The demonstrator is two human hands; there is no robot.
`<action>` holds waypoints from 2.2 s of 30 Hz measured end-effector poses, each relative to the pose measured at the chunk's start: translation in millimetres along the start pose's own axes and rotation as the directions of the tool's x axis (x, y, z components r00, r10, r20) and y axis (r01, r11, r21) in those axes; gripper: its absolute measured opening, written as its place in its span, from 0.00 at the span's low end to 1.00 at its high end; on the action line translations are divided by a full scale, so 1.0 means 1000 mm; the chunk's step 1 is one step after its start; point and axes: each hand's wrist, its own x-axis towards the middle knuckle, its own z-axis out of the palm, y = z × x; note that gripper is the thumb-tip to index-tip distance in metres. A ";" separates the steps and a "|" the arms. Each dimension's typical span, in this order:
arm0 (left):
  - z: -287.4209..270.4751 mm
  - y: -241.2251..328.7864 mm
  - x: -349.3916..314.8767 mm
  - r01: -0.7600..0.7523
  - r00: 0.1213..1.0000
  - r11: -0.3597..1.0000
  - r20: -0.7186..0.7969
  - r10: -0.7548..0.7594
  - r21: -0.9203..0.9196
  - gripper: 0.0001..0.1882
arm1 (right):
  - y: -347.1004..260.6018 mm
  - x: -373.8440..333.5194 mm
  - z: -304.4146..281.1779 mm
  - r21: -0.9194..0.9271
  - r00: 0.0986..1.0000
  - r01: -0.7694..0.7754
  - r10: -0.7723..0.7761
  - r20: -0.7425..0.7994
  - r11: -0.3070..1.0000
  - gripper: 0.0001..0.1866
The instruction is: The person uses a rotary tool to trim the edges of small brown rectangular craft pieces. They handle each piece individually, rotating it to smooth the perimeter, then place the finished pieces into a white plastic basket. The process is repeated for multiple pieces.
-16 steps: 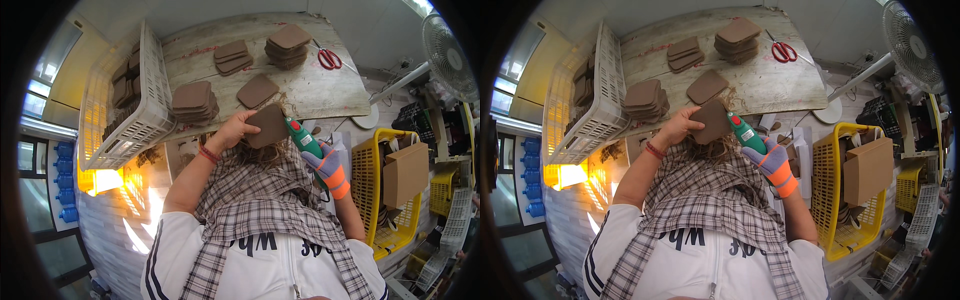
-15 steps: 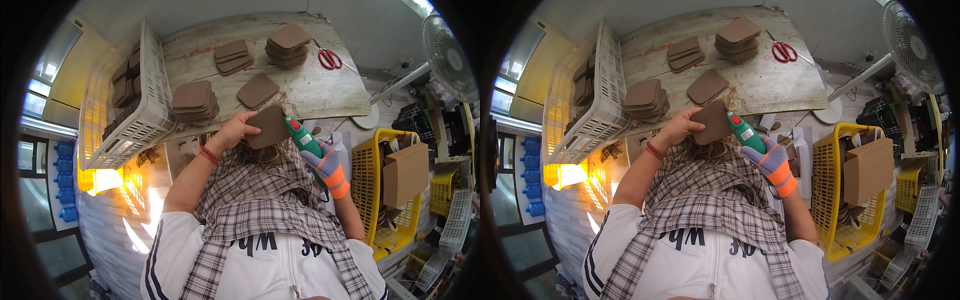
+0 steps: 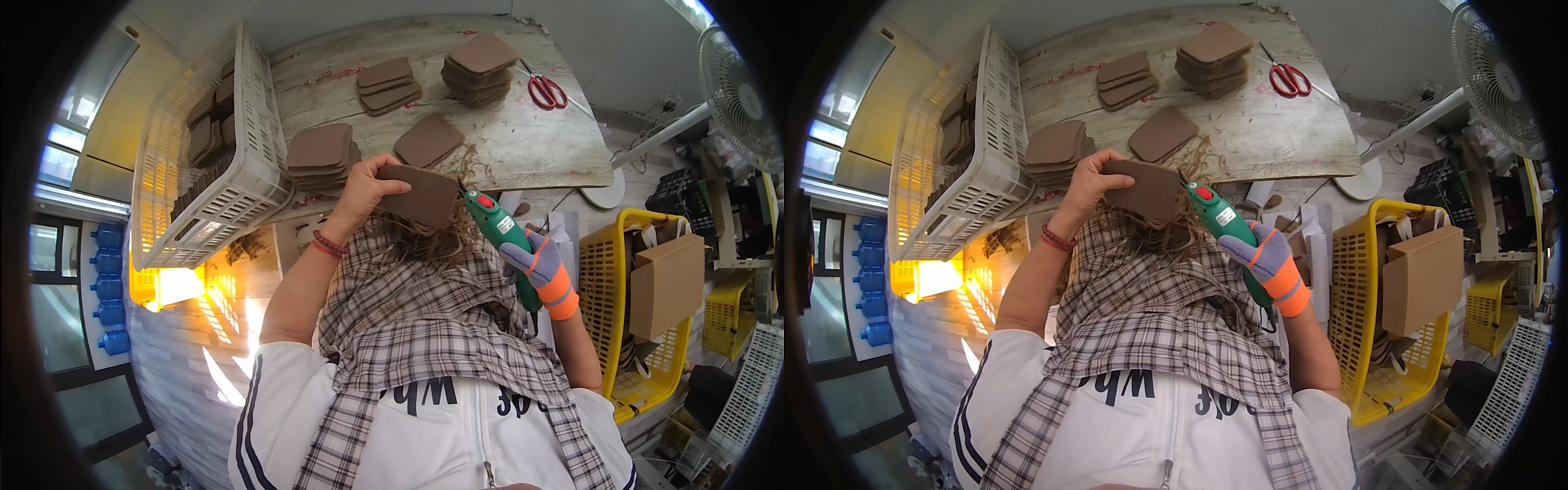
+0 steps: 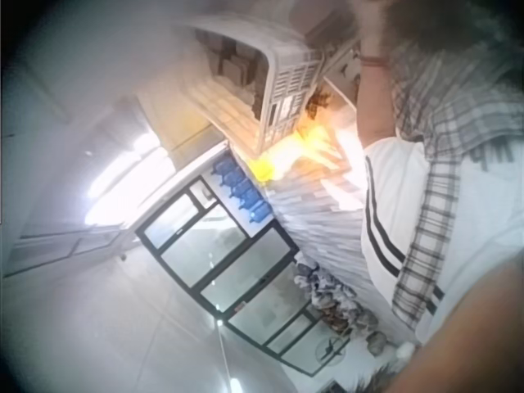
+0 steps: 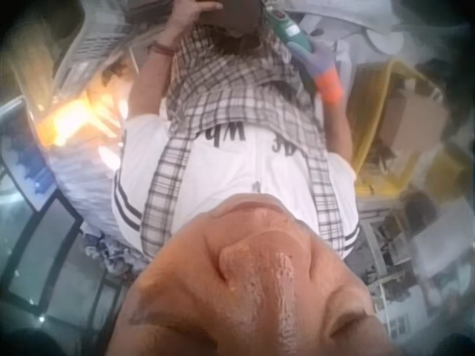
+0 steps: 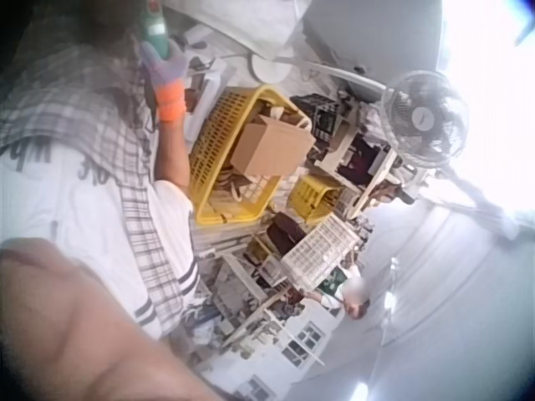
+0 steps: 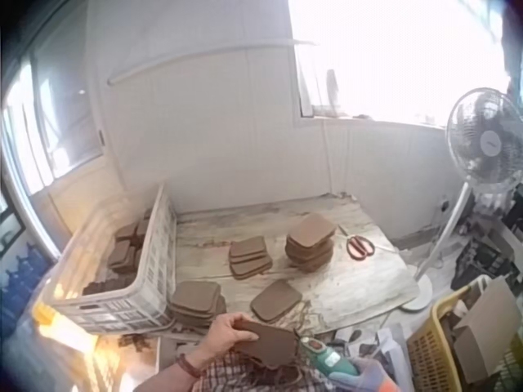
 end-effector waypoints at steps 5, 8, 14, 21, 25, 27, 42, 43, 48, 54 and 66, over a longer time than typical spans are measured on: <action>0.001 0.002 0.000 0.075 0.997 0.989 -0.007 -0.077 -0.127 0.09 | 0.001 0.000 0.001 -0.030 0.999 0.033 -0.032 0.025 0.999 0.19; 0.002 0.005 -0.002 0.083 0.997 0.993 0.000 -0.083 -0.086 0.08 | -0.009 -0.004 0.002 -0.043 0.996 -0.053 0.056 0.071 0.998 0.19; 0.010 0.007 -0.003 0.094 0.993 0.995 0.070 -0.093 -0.022 0.08 | -0.018 -0.008 0.006 -0.032 0.992 -0.085 0.087 0.086 0.996 0.19; 0.019 0.006 -0.005 0.144 0.969 0.987 0.190 -0.156 0.075 0.09 | -0.024 -0.003 0.014 -0.054 0.994 -0.049 0.053 0.093 0.997 0.20; 0.025 0.007 -0.008 0.156 0.952 0.977 0.242 -0.188 0.146 0.10 | -0.025 0.003 0.020 -0.034 0.992 -0.009 0.013 0.122 0.999 0.20; 0.025 0.004 -0.009 0.149 0.948 0.969 0.250 -0.198 0.199 0.10 | -0.030 0.007 0.026 -0.035 0.991 0.016 -0.011 0.136 0.999 0.20; -0.014 0.010 -0.023 0.071 0.997 0.991 0.043 -0.067 -0.113 0.08 | -0.018 -0.009 0.014 -0.131 0.998 -0.028 0.035 0.058 0.991 0.25; -0.013 0.009 -0.022 0.072 0.997 0.993 0.047 -0.068 -0.094 0.08 | -0.018 -0.009 0.015 -0.122 0.998 -0.026 0.034 0.061 0.992 0.25; -0.007 0.002 -0.018 0.056 0.993 0.998 0.104 -0.053 -0.027 0.07 | -0.021 -0.004 0.022 -0.182 0.997 0.034 -0.020 0.076 0.983 0.26; -0.002 0.002 -0.019 0.090 0.987 0.996 0.131 -0.088 -0.009 0.07 | -0.031 0.000 0.031 -0.171 0.996 0.052 -0.039 0.081 0.984 0.25; -0.044 0.037 -0.022 -0.076 0.993 0.991 -0.095 0.066 -0.107 0.08 | -0.028 0.013 0.032 -0.023 0.997 0.074 -0.074 -0.009 0.997 0.21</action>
